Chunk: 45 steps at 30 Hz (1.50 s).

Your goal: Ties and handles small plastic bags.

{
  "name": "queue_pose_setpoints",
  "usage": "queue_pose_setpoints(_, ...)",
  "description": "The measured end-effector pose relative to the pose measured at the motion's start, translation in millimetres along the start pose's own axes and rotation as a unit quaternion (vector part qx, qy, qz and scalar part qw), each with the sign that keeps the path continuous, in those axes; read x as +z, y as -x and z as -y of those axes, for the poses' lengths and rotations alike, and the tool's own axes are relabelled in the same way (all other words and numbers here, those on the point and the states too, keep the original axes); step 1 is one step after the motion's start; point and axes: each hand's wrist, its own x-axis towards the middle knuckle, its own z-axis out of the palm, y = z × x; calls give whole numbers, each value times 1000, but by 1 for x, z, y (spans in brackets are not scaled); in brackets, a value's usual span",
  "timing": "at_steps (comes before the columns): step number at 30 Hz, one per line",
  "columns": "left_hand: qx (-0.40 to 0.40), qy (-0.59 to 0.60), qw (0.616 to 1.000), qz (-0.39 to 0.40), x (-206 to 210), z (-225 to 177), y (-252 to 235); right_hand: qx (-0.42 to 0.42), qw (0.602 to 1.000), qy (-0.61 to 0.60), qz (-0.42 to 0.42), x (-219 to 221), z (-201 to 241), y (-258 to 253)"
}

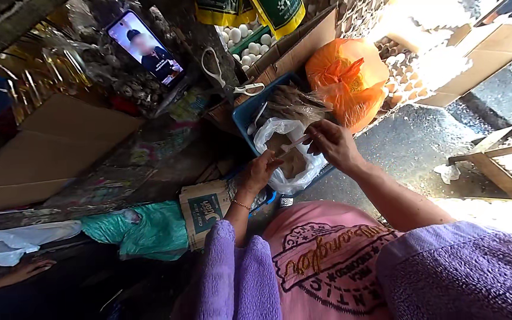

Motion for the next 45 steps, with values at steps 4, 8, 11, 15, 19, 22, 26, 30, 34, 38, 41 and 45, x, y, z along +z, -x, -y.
queue_pose_setpoints(4, 14, 28, 999, -23, 6, 3, 0, -172, 972, 126, 101, -2, 14, 6)
queue_pose_setpoints(8, 16, 46, 996, -71, 11, 12, 3, -239, 949, 170, 116, -17, 24, 7)
queue_pose_setpoints(11, 16, 59, 994, -92, 12, 14, 4, -254, 949, 150, 111, -29, 28, 7)
queue_pose_setpoints(15, 21, 83, 990, -109, 13, 19, 6, -211, 971, 69, 88, -32, 31, 7)
queue_pose_setpoints(19, 26, 165, 976, -142, 3, 11, 5, -49, 993, -108, -23, -32, 27, 10)
queue_pose_setpoints(22, 45, 211, 958, -189, -12, -3, 5, 43, 983, -164, -67, -31, 7, 6)
queue_pose_setpoints(26, 2, 204, 963, -175, -20, -8, 2, 119, 992, -26, -20, -13, -29, 4)
queue_pose_setpoints(30, 1, 190, 968, -165, -9, -1, -3, 108, 991, 81, 5, 12, -59, 1)
queue_pose_setpoints(34, 15, 194, 968, -161, -5, 4, 0, 122, 984, 121, 38, 33, -82, -5)
queue_pose_setpoints(38, -1, 134, 983, -125, -6, 5, 3, 134, 981, 118, 77, 50, -97, -7)
queue_pose_setpoints(41, -18, 66, 993, -99, -9, -1, 5, 168, 981, 63, 77, 48, -93, -7)
queue_pose_setpoints(45, -33, 2, 997, -65, -11, -7, 6, 225, 973, -33, 29, 22, -67, -5)
